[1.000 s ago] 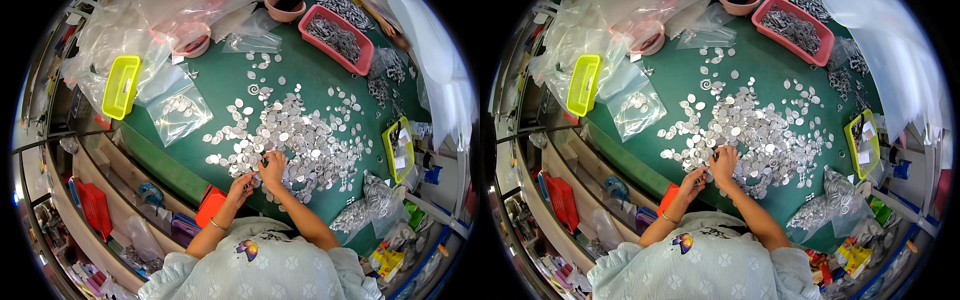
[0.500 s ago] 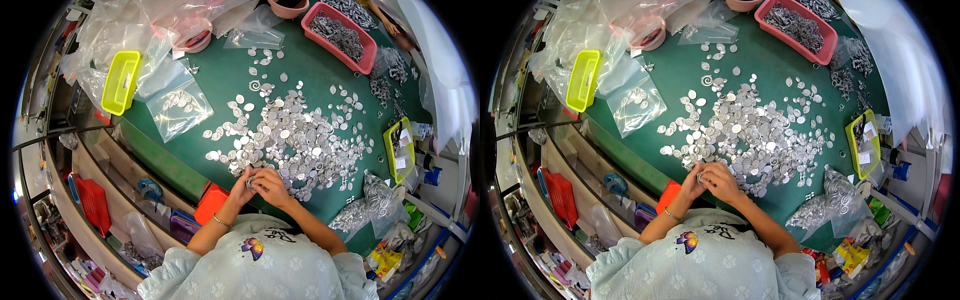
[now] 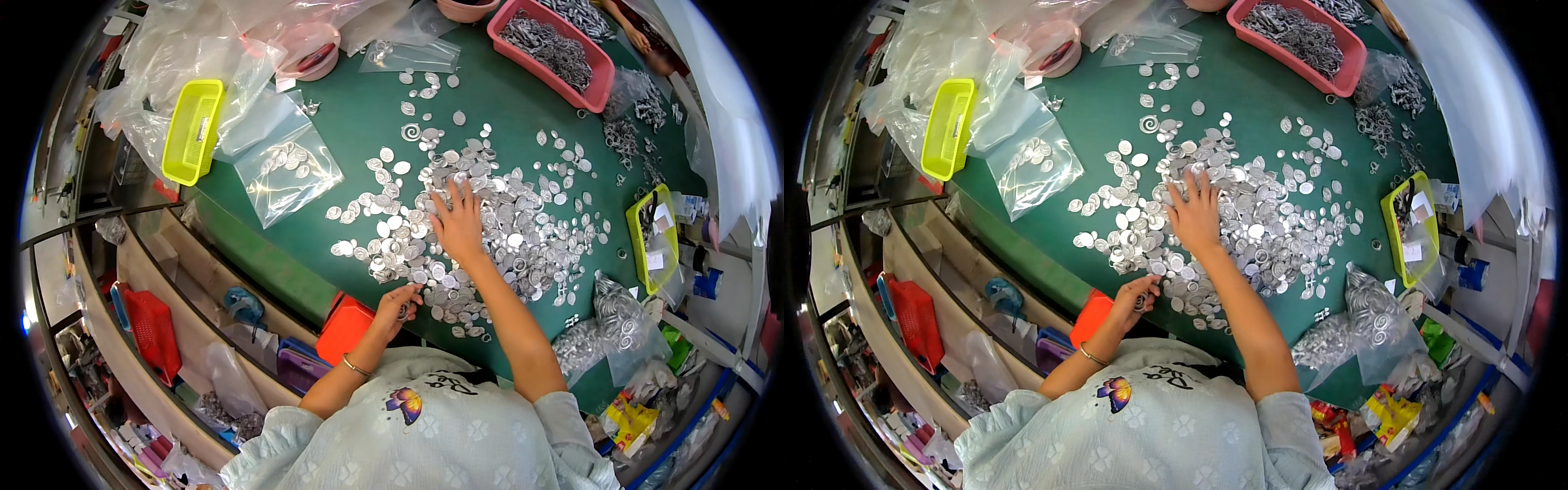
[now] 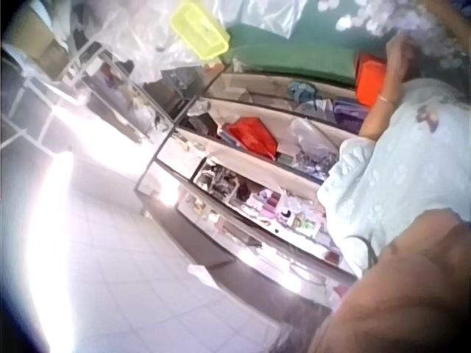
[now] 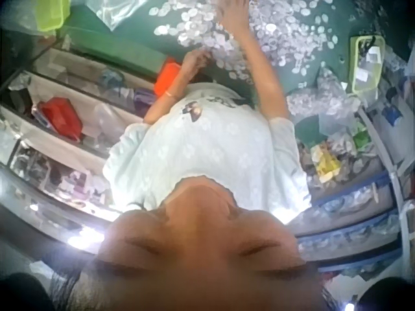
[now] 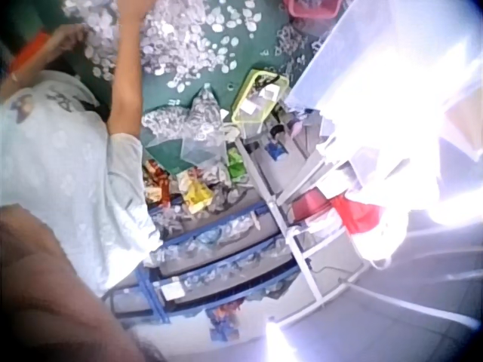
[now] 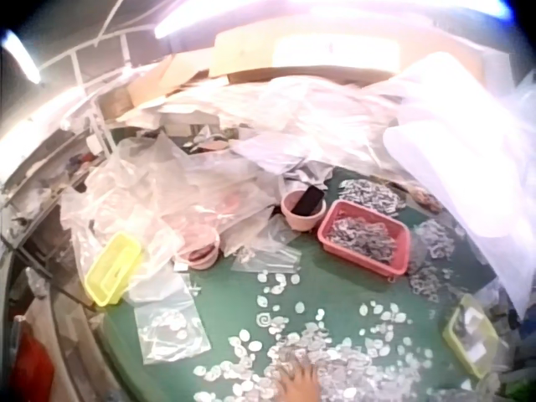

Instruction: The person picks up metal decorative items from a large pile on a table and places them into a clear plastic bag by hand. After filling the bag, the person picks up a another bag and places it on a shelf.

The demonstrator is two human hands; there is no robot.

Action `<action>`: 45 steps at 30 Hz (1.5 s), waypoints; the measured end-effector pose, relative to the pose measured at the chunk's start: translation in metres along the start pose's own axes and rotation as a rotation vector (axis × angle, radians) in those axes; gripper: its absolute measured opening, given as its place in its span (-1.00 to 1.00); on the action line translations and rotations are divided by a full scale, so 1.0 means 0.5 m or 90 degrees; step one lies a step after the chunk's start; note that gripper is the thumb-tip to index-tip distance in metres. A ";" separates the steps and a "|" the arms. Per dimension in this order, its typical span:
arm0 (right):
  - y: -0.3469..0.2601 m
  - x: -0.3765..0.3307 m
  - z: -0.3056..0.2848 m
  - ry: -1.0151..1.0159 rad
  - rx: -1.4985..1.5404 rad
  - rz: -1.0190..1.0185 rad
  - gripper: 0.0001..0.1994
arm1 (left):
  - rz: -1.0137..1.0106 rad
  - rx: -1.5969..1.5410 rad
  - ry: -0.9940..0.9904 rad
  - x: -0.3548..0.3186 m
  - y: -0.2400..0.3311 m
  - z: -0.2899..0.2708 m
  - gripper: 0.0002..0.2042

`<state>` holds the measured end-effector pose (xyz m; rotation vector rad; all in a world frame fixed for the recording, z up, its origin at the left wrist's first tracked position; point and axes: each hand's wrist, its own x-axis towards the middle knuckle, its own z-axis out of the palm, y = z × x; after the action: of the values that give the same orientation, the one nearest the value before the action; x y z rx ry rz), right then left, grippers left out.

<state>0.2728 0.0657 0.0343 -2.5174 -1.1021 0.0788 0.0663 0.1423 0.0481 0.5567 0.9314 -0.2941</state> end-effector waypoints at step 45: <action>-0.012 0.014 -0.004 0.070 -0.007 0.157 -0.66 | 0.255 0.223 0.072 0.035 0.071 0.039 -0.78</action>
<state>0.2739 0.0739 0.0392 -2.6204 -0.7491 0.0018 0.1064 0.1604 0.0544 1.0744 0.8591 -0.0624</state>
